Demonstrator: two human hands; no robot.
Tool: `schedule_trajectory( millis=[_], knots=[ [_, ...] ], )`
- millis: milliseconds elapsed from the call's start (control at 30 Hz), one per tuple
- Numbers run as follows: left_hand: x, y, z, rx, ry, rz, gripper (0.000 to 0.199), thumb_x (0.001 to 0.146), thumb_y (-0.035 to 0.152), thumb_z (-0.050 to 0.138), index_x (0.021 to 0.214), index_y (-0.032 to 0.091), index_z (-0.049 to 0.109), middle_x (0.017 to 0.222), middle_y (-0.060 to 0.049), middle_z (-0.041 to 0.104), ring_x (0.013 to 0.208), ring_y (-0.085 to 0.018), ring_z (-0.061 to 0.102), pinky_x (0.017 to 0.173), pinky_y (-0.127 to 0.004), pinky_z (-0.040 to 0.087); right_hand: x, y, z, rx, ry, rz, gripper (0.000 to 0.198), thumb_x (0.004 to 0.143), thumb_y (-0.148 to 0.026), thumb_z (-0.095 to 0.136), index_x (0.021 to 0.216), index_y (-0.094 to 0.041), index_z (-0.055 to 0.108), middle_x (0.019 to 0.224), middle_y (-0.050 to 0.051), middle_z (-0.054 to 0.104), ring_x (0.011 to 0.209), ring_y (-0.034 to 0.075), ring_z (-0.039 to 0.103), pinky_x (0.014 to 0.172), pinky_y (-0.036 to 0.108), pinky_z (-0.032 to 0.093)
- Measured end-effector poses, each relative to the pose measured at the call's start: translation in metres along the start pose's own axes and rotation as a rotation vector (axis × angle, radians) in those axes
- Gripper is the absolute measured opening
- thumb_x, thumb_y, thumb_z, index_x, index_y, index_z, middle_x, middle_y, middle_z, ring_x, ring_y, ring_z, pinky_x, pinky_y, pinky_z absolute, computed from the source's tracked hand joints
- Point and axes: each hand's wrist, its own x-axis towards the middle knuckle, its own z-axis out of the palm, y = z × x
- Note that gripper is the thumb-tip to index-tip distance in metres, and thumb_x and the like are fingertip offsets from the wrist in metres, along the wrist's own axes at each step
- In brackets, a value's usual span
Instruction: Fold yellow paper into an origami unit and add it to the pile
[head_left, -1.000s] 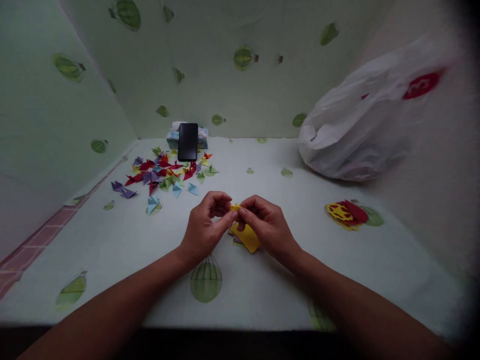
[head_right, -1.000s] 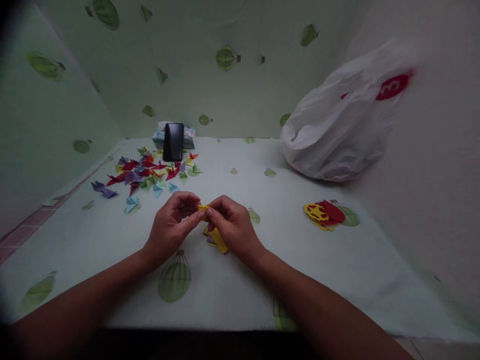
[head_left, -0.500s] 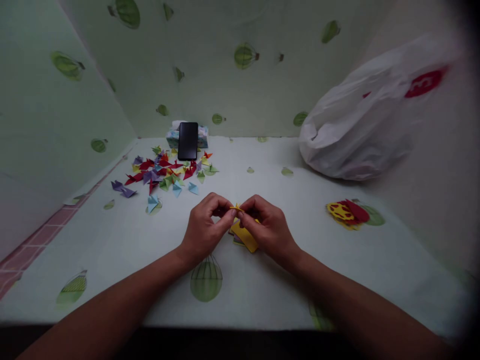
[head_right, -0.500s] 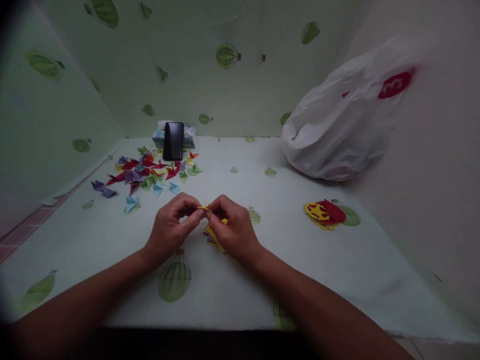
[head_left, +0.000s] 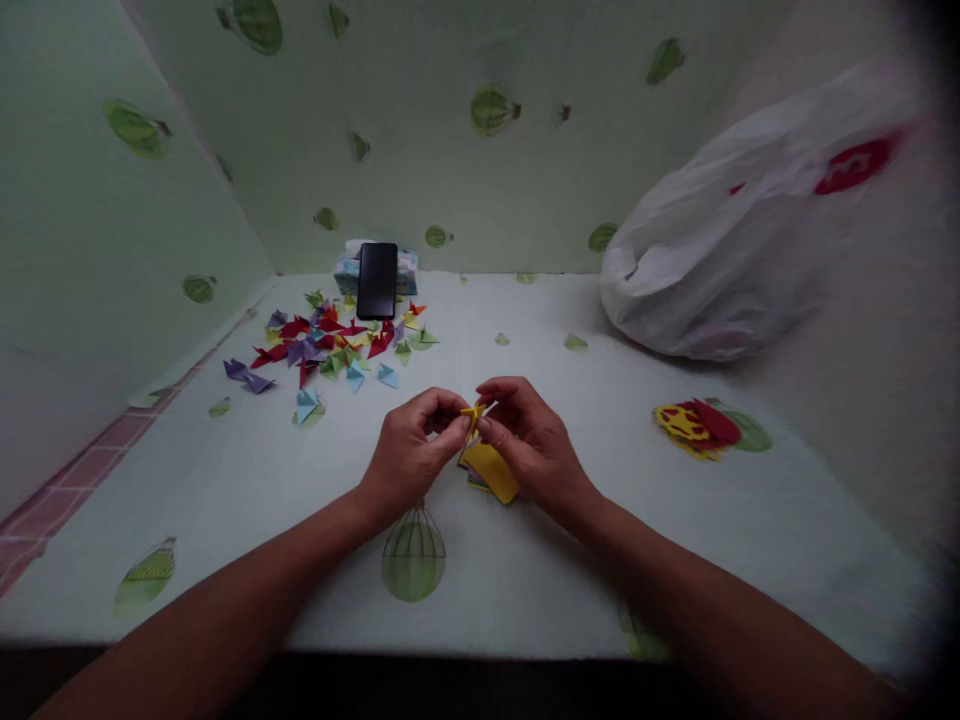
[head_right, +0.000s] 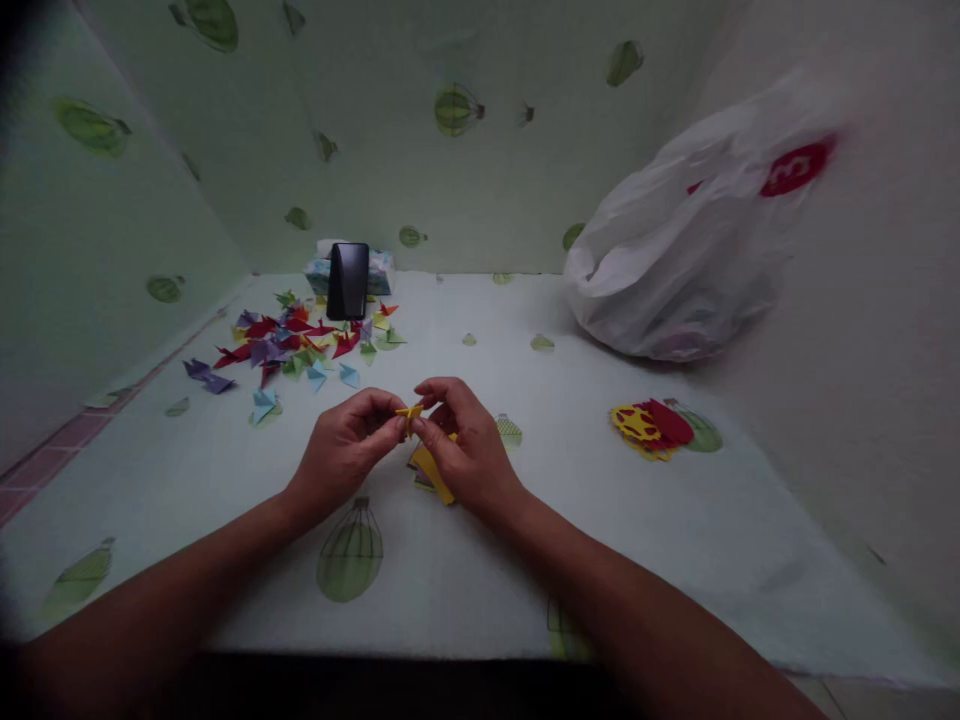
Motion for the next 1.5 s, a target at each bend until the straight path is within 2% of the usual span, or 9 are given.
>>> schedule_trajectory(
  millis=[67,133,233,600,767,900,1033,1200,1500],
  knots=[
    [0.0005,0.0000,0.0001,-0.047,-0.020,-0.006,0.009,0.083,0.025,0.066,0.086,0.017,0.063,0.079,-0.002,0.064,0.070,-0.012,0.059,0.066,-0.025,0.049,0.0020,-0.0006,-0.0015,-0.041,-0.008,-0.025,0.014,0.090,-0.022,0.063,0.103,-0.021,0.061,0.101,0.004,0.061,0.081,0.014,0.059,0.072,0.030,0.049],
    [0.0008,0.0003,0.0006,-0.103,-0.021,0.000,0.013,0.081,0.023,0.068,0.089,0.017,0.061,0.082,-0.001,0.063,0.072,-0.012,0.059,0.068,-0.024,0.050,0.0037,-0.0022,-0.0030,-0.037,-0.027,0.007,0.004,0.090,-0.023,0.062,0.091,-0.019,0.063,0.091,0.003,0.062,0.078,0.014,0.058,0.070,0.029,0.048],
    [0.0013,0.0010,0.0015,-0.187,-0.009,0.006,0.018,0.078,0.020,0.071,0.091,0.017,0.058,0.083,0.000,0.060,0.074,-0.010,0.060,0.069,-0.023,0.051,0.0048,-0.0050,-0.0037,0.084,-0.037,0.101,0.009,0.088,-0.024,0.063,0.082,-0.018,0.060,0.076,0.000,0.060,0.068,0.012,0.057,0.062,0.027,0.046],
    [-0.0008,-0.0011,0.0007,-0.201,-0.130,-0.075,0.017,0.082,0.029,0.071,0.088,0.015,0.065,0.083,-0.003,0.070,0.077,-0.014,0.067,0.071,-0.026,0.055,0.0024,-0.0039,0.0000,0.362,0.046,0.320,0.020,0.085,-0.033,0.070,0.080,-0.019,0.057,0.065,-0.002,0.064,0.059,0.011,0.060,0.056,0.024,0.047],
    [-0.0006,-0.0034,0.0006,0.028,-0.007,0.059,0.009,0.083,0.024,0.068,0.083,0.016,0.064,0.079,-0.002,0.067,0.071,-0.013,0.064,0.068,-0.025,0.053,0.0023,-0.0015,0.0007,0.373,0.001,0.318,0.019,0.085,-0.033,0.069,0.081,-0.019,0.056,0.068,-0.002,0.063,0.061,0.011,0.060,0.058,0.025,0.048],
    [-0.0002,-0.0030,-0.0012,0.184,0.025,0.173,0.003,0.084,0.018,0.064,0.082,0.016,0.064,0.078,-0.002,0.067,0.069,-0.011,0.062,0.065,-0.024,0.051,0.0044,-0.0011,0.0004,0.353,-0.009,0.179,0.018,0.082,-0.027,0.072,0.094,-0.022,0.060,0.079,-0.003,0.061,0.068,0.011,0.059,0.064,0.026,0.049],
    [-0.0005,-0.0034,-0.0010,0.229,0.008,0.215,0.001,0.083,0.015,0.063,0.082,0.016,0.064,0.077,-0.001,0.066,0.068,-0.011,0.062,0.065,-0.023,0.050,0.0056,-0.0020,-0.0027,0.190,-0.027,0.088,0.007,0.084,-0.024,0.070,0.086,-0.020,0.064,0.080,0.000,0.063,0.074,0.012,0.059,0.069,0.027,0.047],
    [0.0003,-0.0050,-0.0008,0.167,0.012,0.181,0.001,0.085,0.017,0.063,0.084,0.017,0.063,0.078,-0.001,0.067,0.070,-0.012,0.062,0.065,-0.024,0.050,0.0051,-0.0036,-0.0050,0.173,-0.015,0.132,0.011,0.084,-0.026,0.070,0.079,-0.019,0.063,0.074,0.000,0.064,0.071,0.014,0.060,0.065,0.028,0.048],
    [0.0037,0.0016,-0.0045,-0.006,-0.064,0.154,0.011,0.084,0.017,0.067,0.089,0.018,0.057,0.080,0.001,0.061,0.072,-0.010,0.060,0.069,-0.023,0.051,0.0070,-0.0045,-0.0053,0.356,-0.073,0.319,0.017,0.081,-0.031,0.074,0.082,-0.017,0.063,0.072,0.000,0.066,0.063,0.012,0.063,0.059,0.025,0.049]
  ],
)
